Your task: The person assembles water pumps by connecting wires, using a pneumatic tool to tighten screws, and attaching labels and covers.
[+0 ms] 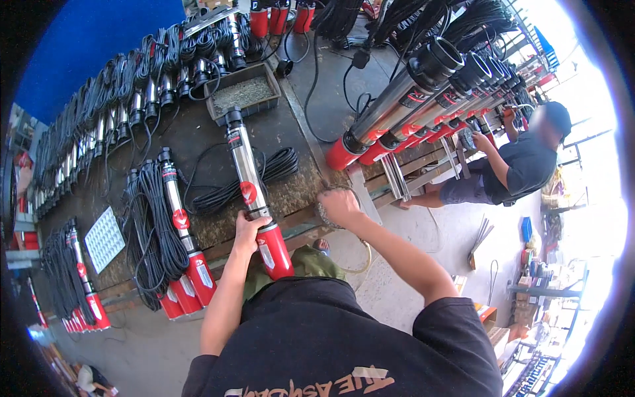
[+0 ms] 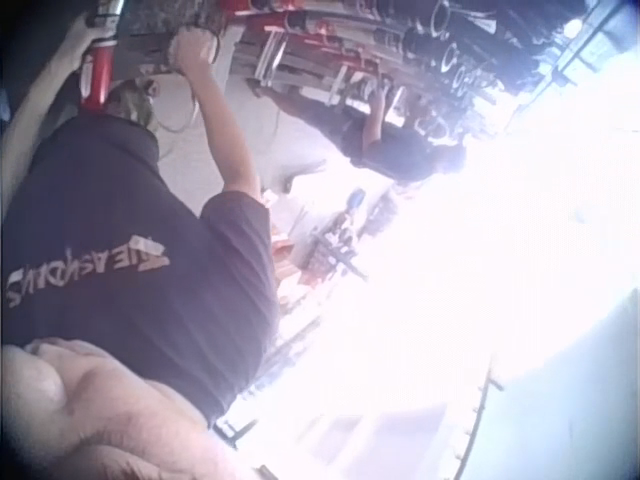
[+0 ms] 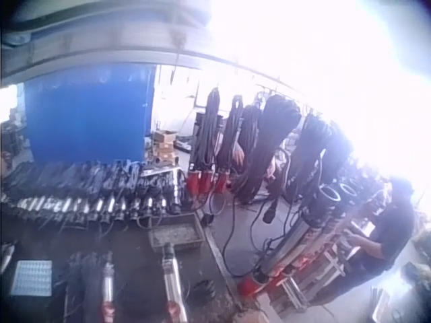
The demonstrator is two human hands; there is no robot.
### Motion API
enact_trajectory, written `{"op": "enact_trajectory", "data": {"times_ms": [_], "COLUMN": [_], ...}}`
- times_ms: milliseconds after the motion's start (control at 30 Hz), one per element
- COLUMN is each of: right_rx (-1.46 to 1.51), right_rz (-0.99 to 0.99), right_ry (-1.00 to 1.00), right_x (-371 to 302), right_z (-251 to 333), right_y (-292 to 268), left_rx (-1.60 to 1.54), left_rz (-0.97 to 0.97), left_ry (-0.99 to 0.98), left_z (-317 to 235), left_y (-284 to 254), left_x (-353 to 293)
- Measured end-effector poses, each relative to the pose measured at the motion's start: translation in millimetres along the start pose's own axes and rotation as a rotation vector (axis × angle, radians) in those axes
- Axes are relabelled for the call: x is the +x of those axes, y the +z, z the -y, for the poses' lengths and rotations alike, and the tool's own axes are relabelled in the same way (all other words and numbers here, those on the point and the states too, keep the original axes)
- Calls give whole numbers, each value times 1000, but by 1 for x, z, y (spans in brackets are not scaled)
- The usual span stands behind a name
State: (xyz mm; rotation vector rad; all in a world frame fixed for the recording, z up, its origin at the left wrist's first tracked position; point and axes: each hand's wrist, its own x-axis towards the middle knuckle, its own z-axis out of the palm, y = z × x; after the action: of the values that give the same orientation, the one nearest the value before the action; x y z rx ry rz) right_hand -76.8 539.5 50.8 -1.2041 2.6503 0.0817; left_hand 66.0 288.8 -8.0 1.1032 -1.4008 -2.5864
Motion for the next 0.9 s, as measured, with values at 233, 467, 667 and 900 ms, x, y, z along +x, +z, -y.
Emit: {"op": "enact_trajectory", "data": {"times_ms": [233,467,667,900], "right_rx": [-58,273,1543,1320], "right_rz": [-76,-165,-64,-155], "right_ry": [-230,36,371,212], "right_x": [-32,-25,20,48], "right_z": [-6,14,73,103], "right_y": [42,-11,-15,24], "left_rx": [-35,-5,2,-27], "left_rz": [-28,-51,-58,-38], "left_ry": [0,13,-7,-20], "left_z": [4,1,0,-5], "left_y": [1,6,9,10], "left_x": [-7,-13,-12,-14]}}
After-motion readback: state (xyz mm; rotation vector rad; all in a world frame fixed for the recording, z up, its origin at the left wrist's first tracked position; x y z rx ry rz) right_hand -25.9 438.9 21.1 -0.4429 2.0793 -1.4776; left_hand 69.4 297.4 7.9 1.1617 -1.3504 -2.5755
